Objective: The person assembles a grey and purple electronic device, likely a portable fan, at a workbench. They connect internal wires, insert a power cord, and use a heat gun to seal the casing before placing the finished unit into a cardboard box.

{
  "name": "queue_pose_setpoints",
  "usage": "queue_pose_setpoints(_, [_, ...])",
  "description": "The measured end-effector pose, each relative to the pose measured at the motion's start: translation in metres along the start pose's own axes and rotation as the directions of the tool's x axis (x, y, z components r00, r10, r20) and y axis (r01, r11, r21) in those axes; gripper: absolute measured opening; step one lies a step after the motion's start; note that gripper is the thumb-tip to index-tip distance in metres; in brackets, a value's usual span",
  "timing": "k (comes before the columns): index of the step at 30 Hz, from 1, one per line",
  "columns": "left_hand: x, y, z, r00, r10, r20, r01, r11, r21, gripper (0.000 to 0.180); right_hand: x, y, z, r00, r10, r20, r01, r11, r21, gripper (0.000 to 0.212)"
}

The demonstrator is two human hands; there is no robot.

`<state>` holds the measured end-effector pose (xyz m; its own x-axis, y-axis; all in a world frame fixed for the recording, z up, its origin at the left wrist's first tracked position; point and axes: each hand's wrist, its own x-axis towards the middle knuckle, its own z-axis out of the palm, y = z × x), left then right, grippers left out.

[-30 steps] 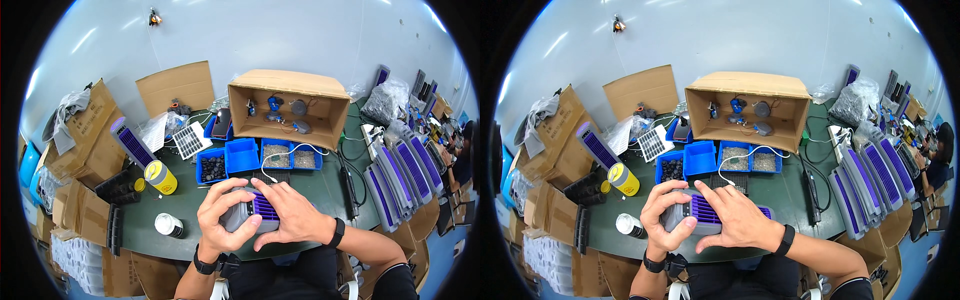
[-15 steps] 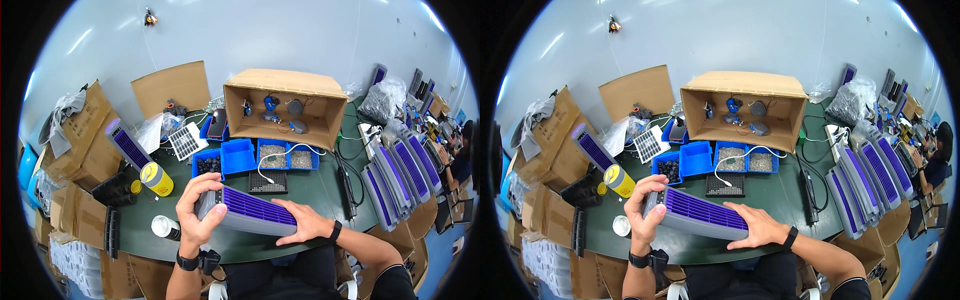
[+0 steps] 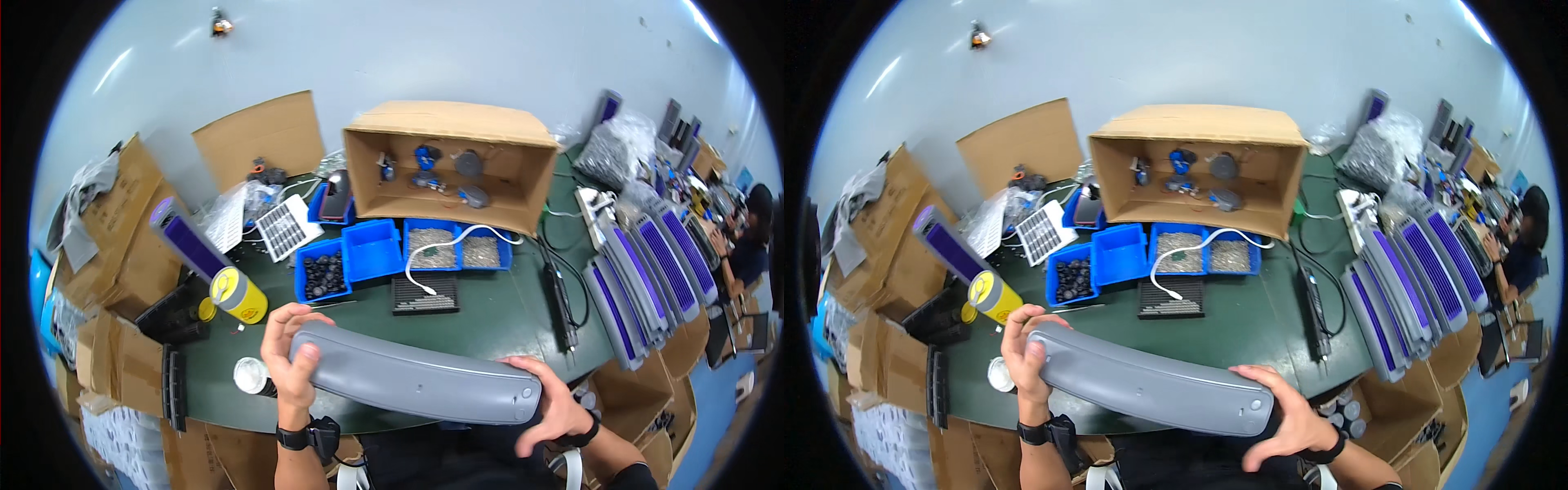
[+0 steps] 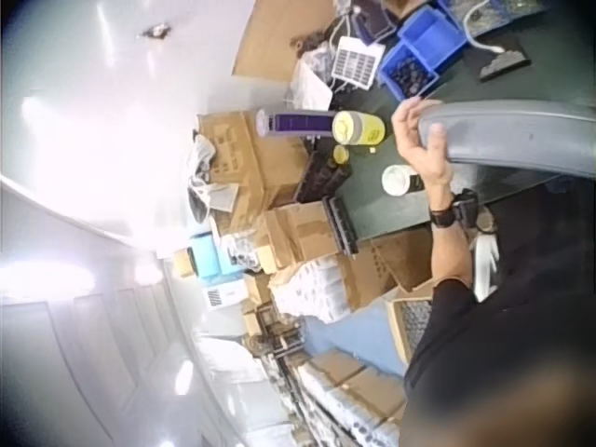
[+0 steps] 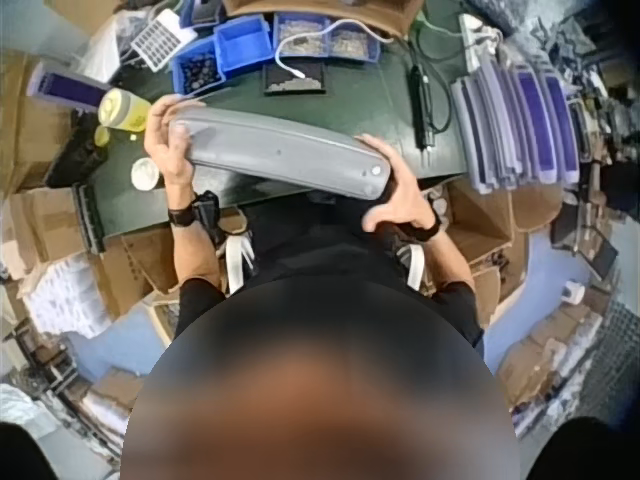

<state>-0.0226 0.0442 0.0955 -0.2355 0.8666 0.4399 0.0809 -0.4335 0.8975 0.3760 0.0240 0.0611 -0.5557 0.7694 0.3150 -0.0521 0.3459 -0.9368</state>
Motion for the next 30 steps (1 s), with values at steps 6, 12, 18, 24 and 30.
queue_pose_setpoints(6, [-0.019,-0.013,0.000,0.997,-0.067,0.044,0.067,0.998,-0.016,0.046,-0.003,-0.001,0.011,0.953,-0.252,-0.166,0.186,0.924,-0.334,0.103])
queue_pose_setpoints(12, [-0.035,-0.019,0.006,0.983,-0.185,-0.012,0.186,0.979,0.080,0.026,-0.003,-0.001,0.004,0.988,0.015,-0.151,-0.055,0.962,-0.266,0.094])
queue_pose_setpoints(18, [-0.014,-0.066,0.047,0.769,-0.603,-0.211,0.635,0.687,0.352,0.065,0.051,0.063,-0.041,0.814,0.475,-0.334,-0.487,0.872,0.050,0.055])
queue_pose_setpoints(24, [0.015,-0.053,0.058,0.765,-0.643,-0.042,0.399,0.421,0.815,0.080,0.067,0.054,-0.051,0.750,0.374,-0.546,-0.631,0.653,-0.419,0.061])
queue_pose_setpoints(30, [0.060,-0.005,0.064,0.873,-0.324,0.364,-0.147,0.536,0.831,0.036,0.013,0.069,-0.017,0.587,-0.035,-0.809,-0.345,0.893,-0.290,0.027])
